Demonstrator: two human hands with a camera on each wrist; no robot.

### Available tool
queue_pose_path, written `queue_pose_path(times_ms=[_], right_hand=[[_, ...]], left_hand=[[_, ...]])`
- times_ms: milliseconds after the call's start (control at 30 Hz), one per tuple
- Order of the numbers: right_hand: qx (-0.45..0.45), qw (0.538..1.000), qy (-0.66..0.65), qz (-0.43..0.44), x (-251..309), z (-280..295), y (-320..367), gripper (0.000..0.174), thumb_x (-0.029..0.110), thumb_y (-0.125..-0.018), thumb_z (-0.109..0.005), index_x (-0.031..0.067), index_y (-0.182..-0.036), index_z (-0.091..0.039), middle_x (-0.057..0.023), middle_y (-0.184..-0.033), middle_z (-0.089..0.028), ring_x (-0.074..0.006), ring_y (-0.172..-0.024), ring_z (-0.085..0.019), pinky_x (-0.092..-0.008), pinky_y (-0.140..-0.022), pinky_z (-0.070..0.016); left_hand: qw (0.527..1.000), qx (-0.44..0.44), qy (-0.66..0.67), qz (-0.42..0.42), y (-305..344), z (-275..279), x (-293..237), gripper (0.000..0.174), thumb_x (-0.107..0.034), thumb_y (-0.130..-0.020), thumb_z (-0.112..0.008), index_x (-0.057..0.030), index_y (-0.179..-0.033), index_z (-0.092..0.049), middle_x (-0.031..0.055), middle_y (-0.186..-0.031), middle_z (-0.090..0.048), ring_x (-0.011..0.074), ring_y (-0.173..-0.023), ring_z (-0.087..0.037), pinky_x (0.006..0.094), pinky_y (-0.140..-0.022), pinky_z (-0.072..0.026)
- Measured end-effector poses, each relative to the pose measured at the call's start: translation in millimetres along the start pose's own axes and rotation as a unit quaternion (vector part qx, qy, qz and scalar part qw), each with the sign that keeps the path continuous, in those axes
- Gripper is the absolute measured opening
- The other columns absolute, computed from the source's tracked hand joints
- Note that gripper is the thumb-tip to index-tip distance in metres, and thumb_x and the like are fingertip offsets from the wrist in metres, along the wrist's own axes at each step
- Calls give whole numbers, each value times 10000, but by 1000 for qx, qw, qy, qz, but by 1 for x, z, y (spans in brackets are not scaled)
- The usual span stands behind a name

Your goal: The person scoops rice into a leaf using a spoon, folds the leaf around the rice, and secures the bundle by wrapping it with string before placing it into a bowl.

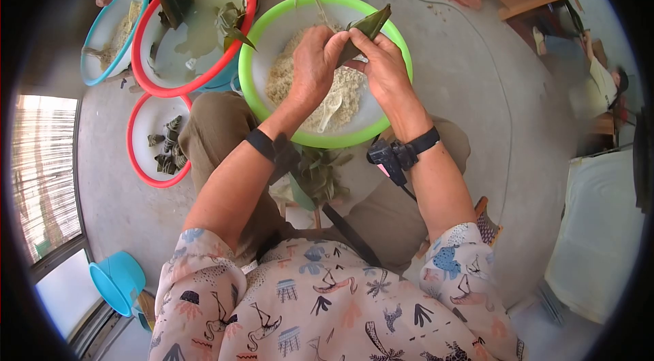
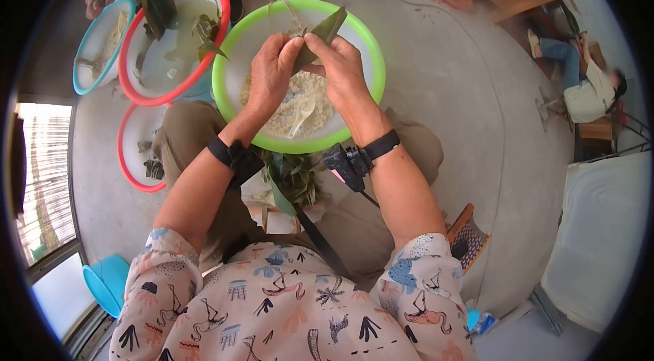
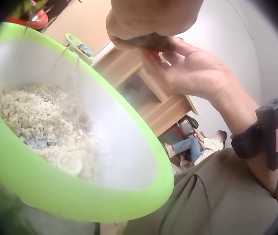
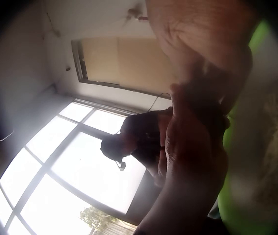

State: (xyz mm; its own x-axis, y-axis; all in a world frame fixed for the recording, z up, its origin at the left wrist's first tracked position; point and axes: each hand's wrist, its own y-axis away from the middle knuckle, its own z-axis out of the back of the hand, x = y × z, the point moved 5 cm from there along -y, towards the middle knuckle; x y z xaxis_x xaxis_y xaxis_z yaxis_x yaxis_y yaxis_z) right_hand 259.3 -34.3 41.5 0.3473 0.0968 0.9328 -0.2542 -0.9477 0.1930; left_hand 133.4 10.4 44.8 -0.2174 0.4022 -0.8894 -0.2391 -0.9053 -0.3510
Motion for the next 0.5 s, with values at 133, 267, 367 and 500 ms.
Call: queue_pose_path(times_ms=[133,267,367,500], right_hand=[[-15,1000,17,-3,1,-1,0,270,285,-936,-602,51,-1067,-625,-45,-1004,-647,-151,-896,-635,-325,-746,-540],[-33,999,-8,25,11,1,1,323,332,-955,-566,35,-1069,-619,-62,-993,-649,-162,-867,-637,-329,-755,-541],[-89,968,123,197,27,18,-8,240,217,-946,-576,23,-1079,-622,-71,-993,-645,-176,-916,-626,-316,-764,-524],[-94,794,411,439,59,0,9,266,20,-831,-608,71,-1090,-644,-76,-1072,-645,-259,-1057,-591,-356,-865,-491]], left_hand=[[991,45,56,113,0,0,4,356,-337,-950,-563,7,-860,-593,129,-707,-552,193,-678,-527,347,-639,-431],[985,23,94,141,-3,-5,29,360,-334,-957,-549,9,-864,-611,121,-682,-570,179,-650,-513,345,-625,-434],[967,7,191,168,-4,-6,44,365,-333,-969,-535,12,-884,-622,52,-705,-580,145,-634,-484,314,-605,-418],[933,27,277,228,-3,-2,45,361,-331,-978,-524,10,-920,-629,0,-740,-574,112,-617,-479,282,-559,-408]])
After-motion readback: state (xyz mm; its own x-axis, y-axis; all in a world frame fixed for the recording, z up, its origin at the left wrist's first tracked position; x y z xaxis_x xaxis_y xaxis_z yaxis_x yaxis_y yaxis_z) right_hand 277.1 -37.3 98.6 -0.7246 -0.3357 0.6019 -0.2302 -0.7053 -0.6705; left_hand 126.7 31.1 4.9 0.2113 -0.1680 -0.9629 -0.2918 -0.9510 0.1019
